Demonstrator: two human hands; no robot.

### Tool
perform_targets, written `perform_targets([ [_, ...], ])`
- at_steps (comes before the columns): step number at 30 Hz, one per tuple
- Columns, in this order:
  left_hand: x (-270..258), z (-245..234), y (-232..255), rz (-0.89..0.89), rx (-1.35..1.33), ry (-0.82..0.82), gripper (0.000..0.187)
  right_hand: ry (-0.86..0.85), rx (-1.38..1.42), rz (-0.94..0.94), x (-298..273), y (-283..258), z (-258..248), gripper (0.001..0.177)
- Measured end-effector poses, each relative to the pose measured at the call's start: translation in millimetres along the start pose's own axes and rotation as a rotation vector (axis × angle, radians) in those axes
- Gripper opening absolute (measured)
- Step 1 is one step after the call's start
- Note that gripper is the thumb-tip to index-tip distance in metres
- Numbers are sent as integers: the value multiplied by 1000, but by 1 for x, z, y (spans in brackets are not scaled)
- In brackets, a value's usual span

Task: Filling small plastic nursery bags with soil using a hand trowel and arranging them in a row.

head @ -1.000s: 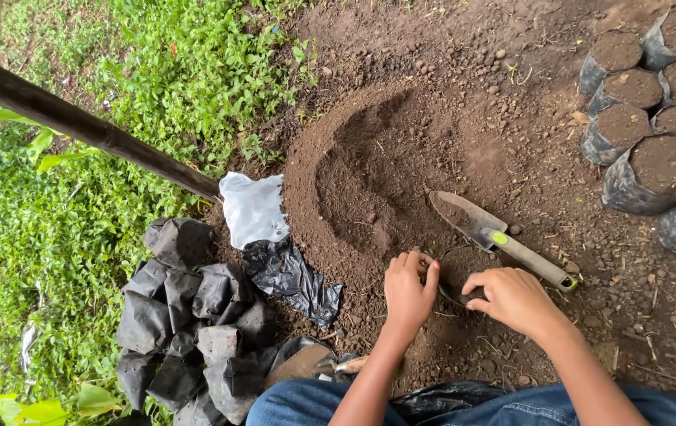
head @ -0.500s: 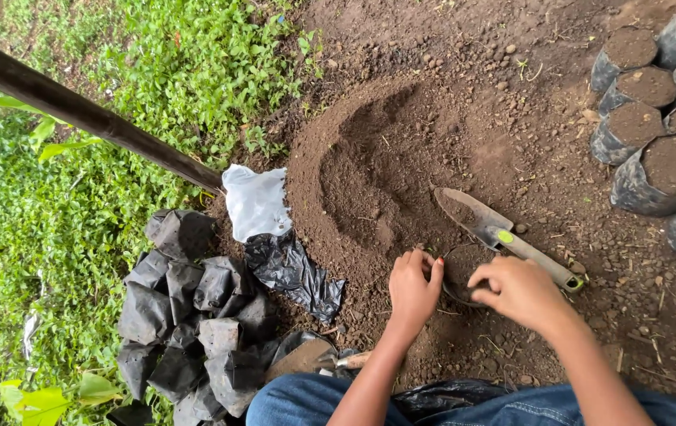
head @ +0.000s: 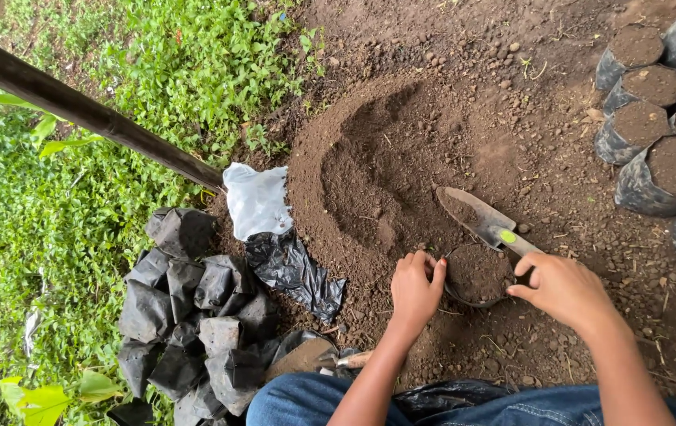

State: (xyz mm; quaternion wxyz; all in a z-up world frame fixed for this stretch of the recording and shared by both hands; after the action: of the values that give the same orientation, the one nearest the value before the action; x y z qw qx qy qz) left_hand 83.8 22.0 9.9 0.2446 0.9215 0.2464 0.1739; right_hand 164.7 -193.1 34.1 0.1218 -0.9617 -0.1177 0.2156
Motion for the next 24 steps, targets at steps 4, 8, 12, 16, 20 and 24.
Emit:
perform_targets([
  [4, -2, 1, 0, 10, 15, 4, 23, 64, 64, -35, 0, -9, 5, 27],
  [8, -2, 0, 1, -4, 6, -16, 23, 130, 19, -80, -1, -14, 1, 22],
  [12, -3, 1, 5, 79, 47, 20, 21, 175, -92, 33, 0, -1, -5, 33],
  [16, -3, 1, 11, 131, 45, 52, 18, 120, -3, -59, 18, 2, 32, 24],
  [20, -4, -2, 3, 93, -16, -28, 17, 46, 186, -47, 13, 1, 22, 21],
  [24, -1, -4, 13, 121, 50, -28, 18, 385, -191, 69, 50, 45, 20, 57],
])
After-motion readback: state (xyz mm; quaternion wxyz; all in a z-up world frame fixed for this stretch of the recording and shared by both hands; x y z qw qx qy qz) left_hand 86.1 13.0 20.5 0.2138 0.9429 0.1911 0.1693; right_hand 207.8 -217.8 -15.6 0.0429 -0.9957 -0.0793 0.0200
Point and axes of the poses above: each hand's wrist, its own x-axis towards the middle knuckle, its own z-axis out of the palm, y = z × x, the point moved 9 cm from there along x, towards the middle knuckle, and after that the axes turned 15 degrees about y, right-handed, at the moved point
